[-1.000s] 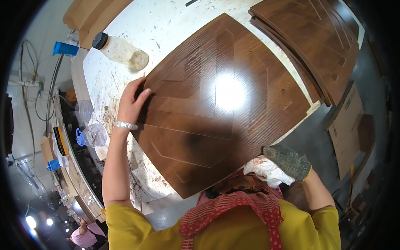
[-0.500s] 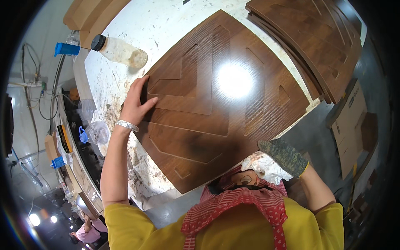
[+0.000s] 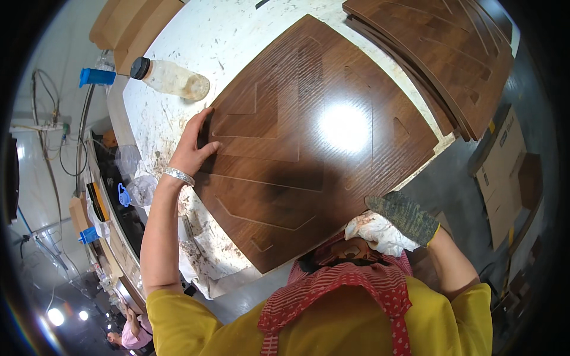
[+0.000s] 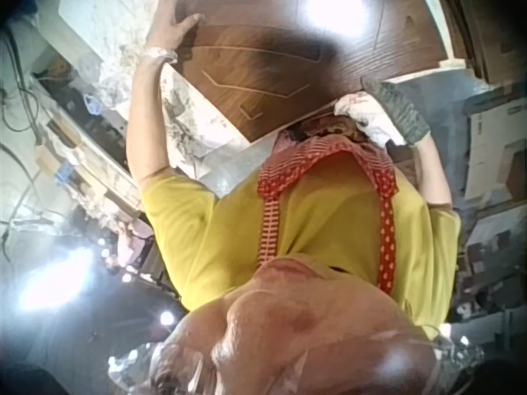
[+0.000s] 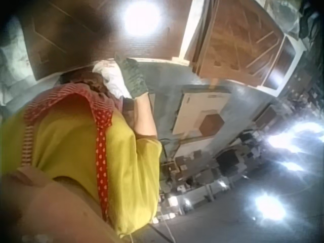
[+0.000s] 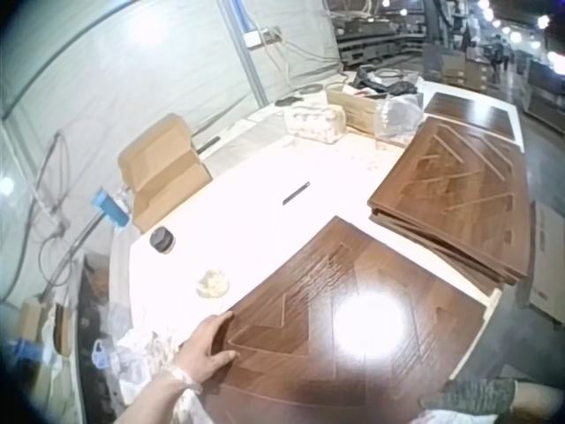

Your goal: The person is using a cloth and a liquid from a bottle to polish and clean the surface of decorative wooden panels.

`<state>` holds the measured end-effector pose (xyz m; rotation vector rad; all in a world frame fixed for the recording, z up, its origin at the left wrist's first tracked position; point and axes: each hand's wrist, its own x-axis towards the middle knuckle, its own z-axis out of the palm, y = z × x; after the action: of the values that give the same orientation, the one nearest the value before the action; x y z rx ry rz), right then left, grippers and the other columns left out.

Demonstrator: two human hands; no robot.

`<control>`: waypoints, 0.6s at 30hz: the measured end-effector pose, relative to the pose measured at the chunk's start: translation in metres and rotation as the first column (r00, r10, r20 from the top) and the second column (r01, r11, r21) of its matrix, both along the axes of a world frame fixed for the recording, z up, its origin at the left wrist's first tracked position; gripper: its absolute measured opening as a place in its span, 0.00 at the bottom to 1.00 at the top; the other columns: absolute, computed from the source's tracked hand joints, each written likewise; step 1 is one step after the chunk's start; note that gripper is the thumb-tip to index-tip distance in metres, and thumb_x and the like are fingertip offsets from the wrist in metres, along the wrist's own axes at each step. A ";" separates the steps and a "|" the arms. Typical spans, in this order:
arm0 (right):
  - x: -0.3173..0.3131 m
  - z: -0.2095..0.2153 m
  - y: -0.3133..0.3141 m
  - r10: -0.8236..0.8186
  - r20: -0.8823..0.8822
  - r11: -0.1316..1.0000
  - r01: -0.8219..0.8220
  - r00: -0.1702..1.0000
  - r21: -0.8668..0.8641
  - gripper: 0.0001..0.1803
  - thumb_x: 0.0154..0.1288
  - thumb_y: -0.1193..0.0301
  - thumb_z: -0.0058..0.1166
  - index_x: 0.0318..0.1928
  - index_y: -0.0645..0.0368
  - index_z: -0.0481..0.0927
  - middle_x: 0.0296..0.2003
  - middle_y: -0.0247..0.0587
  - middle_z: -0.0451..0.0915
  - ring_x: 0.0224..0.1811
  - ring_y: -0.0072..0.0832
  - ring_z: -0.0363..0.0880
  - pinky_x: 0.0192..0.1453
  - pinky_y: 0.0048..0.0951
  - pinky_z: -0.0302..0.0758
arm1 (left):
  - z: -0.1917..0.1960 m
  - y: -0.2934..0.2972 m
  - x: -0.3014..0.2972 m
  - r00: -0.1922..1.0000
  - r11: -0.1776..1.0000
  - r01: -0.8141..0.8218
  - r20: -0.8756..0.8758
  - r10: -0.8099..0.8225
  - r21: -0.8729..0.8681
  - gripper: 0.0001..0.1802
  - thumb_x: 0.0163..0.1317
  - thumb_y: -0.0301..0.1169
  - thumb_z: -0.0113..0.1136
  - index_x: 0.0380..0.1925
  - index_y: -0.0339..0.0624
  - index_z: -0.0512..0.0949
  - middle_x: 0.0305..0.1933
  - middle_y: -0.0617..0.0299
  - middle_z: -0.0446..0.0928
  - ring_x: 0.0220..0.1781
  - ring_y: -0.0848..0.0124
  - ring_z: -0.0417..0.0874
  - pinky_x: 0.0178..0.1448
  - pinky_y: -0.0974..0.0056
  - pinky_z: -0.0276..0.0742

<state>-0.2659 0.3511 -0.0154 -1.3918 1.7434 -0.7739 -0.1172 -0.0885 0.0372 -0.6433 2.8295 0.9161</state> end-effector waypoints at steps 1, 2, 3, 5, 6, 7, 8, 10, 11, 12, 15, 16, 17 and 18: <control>0.000 0.000 0.000 -0.001 -0.001 1.000 0.001 1.000 -0.002 0.25 0.58 0.73 0.49 0.58 0.62 0.68 0.48 0.52 0.74 0.48 0.46 0.73 0.53 0.40 0.69 | -0.001 -0.004 0.002 0.999 0.999 0.031 -0.032 -0.030 0.028 0.42 0.47 0.31 0.67 0.63 0.44 0.59 0.61 0.47 0.61 0.64 0.54 0.62 0.68 0.60 0.56; 0.000 0.000 0.000 0.007 -0.012 1.000 -0.007 1.000 0.027 0.25 0.58 0.73 0.49 0.58 0.61 0.68 0.47 0.52 0.74 0.48 0.46 0.73 0.53 0.39 0.69 | -0.001 0.001 0.000 0.999 0.999 0.034 -0.034 -0.033 0.028 0.42 0.47 0.31 0.67 0.63 0.44 0.59 0.61 0.47 0.61 0.64 0.54 0.62 0.68 0.60 0.56; -0.001 0.000 0.000 0.016 -0.024 0.998 -0.014 1.000 0.057 0.25 0.57 0.73 0.50 0.58 0.61 0.68 0.47 0.52 0.74 0.48 0.45 0.73 0.53 0.39 0.69 | -0.001 0.011 -0.002 1.000 0.997 0.004 0.017 -0.003 -0.076 0.41 0.48 0.30 0.66 0.63 0.45 0.58 0.62 0.47 0.60 0.65 0.54 0.61 0.68 0.60 0.56; 0.001 0.009 -0.009 -0.036 0.057 0.997 0.031 0.998 0.077 0.24 0.59 0.70 0.49 0.57 0.59 0.70 0.46 0.50 0.75 0.47 0.44 0.74 0.53 0.39 0.70 | -0.001 0.016 -0.002 0.999 0.981 -0.025 -0.048 0.016 -0.194 0.29 0.54 0.24 0.55 0.59 0.43 0.64 0.57 0.49 0.67 0.61 0.60 0.68 0.64 0.61 0.62; 0.000 0.014 -0.012 -0.083 0.138 0.992 0.069 0.987 0.102 0.22 0.60 0.67 0.49 0.55 0.56 0.72 0.45 0.49 0.76 0.46 0.43 0.74 0.52 0.39 0.70 | -0.003 0.011 0.002 0.999 0.980 -0.027 -0.052 0.018 -0.195 0.29 0.54 0.24 0.55 0.59 0.43 0.64 0.57 0.49 0.67 0.61 0.60 0.68 0.64 0.61 0.62; -0.001 0.013 -0.013 -0.080 0.134 0.993 0.067 0.988 0.100 0.22 0.60 0.67 0.49 0.55 0.56 0.72 0.45 0.49 0.76 0.46 0.43 0.74 0.52 0.39 0.70 | -0.007 0.001 0.010 0.985 0.983 -0.113 -0.146 0.091 -0.146 0.24 0.55 0.21 0.52 0.54 0.43 0.69 0.51 0.50 0.72 0.55 0.59 0.72 0.60 0.62 0.66; -0.002 0.011 -0.012 0.033 0.027 0.997 -0.035 0.999 0.068 0.22 0.59 0.66 0.50 0.55 0.56 0.73 0.45 0.49 0.76 0.47 0.43 0.75 0.52 0.38 0.70 | -0.013 -0.008 0.015 0.957 0.979 -0.187 -0.239 0.163 -0.085 0.20 0.55 0.19 0.48 0.48 0.43 0.73 0.45 0.52 0.76 0.50 0.59 0.77 0.55 0.63 0.70; -0.005 0.015 -0.016 0.140 -0.090 0.990 -0.136 0.986 0.047 0.22 0.59 0.65 0.50 0.54 0.56 0.73 0.45 0.48 0.76 0.48 0.42 0.75 0.53 0.38 0.71 | -0.013 -0.017 0.025 0.893 0.927 -0.370 -0.298 0.339 -0.055 0.12 0.58 0.20 0.43 0.38 0.39 0.77 0.37 0.53 0.79 0.42 0.60 0.81 0.48 0.63 0.73; -0.005 0.021 -0.021 0.178 -0.036 0.984 -0.178 0.983 -0.007 0.22 0.59 0.65 0.50 0.54 0.56 0.73 0.46 0.48 0.76 0.49 0.42 0.74 0.54 0.38 0.70 | -0.013 -0.017 0.026 0.887 0.910 -0.404 -0.282 0.365 -0.095 0.11 0.60 0.23 0.45 0.39 0.38 0.76 0.39 0.52 0.79 0.43 0.59 0.80 0.49 0.62 0.73; -0.006 0.026 -0.023 0.217 0.015 0.974 -0.216 0.976 -0.064 0.22 0.59 0.65 0.50 0.54 0.56 0.73 0.47 0.47 0.76 0.50 0.41 0.74 0.55 0.37 0.70 | -0.014 -0.016 0.025 0.881 0.890 -0.436 -0.268 0.391 -0.135 0.11 0.62 0.26 0.46 0.41 0.37 0.76 0.40 0.51 0.78 0.43 0.57 0.80 0.49 0.61 0.72; -0.008 0.019 -0.011 0.194 -0.039 0.981 -0.195 0.980 -0.013 0.22 0.60 0.64 0.49 0.54 0.57 0.73 0.51 0.45 0.75 0.52 0.40 0.73 0.57 0.37 0.69 | -0.020 -0.007 0.005 0.959 0.925 -0.158 -0.278 0.060 -0.345 0.20 0.63 0.38 0.51 0.48 0.34 0.72 0.48 0.46 0.74 0.50 0.51 0.74 0.53 0.57 0.69; -0.005 0.015 -0.009 0.188 -0.050 0.982 -0.188 0.981 -0.008 0.22 0.60 0.64 0.49 0.54 0.57 0.73 0.51 0.45 0.75 0.52 0.40 0.73 0.57 0.37 0.69 | -0.026 -0.001 -0.002 0.957 0.908 -0.135 -0.291 0.015 -0.396 0.20 0.62 0.38 0.52 0.48 0.35 0.73 0.48 0.47 0.73 0.49 0.51 0.73 0.53 0.55 0.69; -0.001 0.010 -0.003 0.119 0.035 0.993 -0.119 0.992 -0.013 0.22 0.60 0.65 0.49 0.55 0.57 0.73 0.52 0.44 0.75 0.53 0.39 0.73 0.57 0.38 0.69 | -0.025 0.007 -0.016 0.963 0.903 -0.152 -0.266 0.044 -0.402 0.20 0.62 0.39 0.52 0.48 0.36 0.73 0.47 0.48 0.73 0.48 0.51 0.73 0.52 0.55 0.69; 0.002 0.003 0.001 0.051 0.120 0.999 -0.049 0.991 -0.017 0.22 0.61 0.65 0.48 0.55 0.58 0.73 0.53 0.42 0.75 0.53 0.38 0.73 0.58 0.38 0.68 | -0.022 0.013 -0.026 0.968 0.896 -0.170 -0.240 0.074 -0.410 0.20 0.61 0.40 0.53 0.47 0.37 0.74 0.46 0.48 0.72 0.48 0.51 0.72 0.51 0.54 0.69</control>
<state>-0.2638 0.3519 -0.0122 -1.3646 1.6074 -0.8269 -0.1434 -0.0756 0.0151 -0.8192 3.2569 0.3875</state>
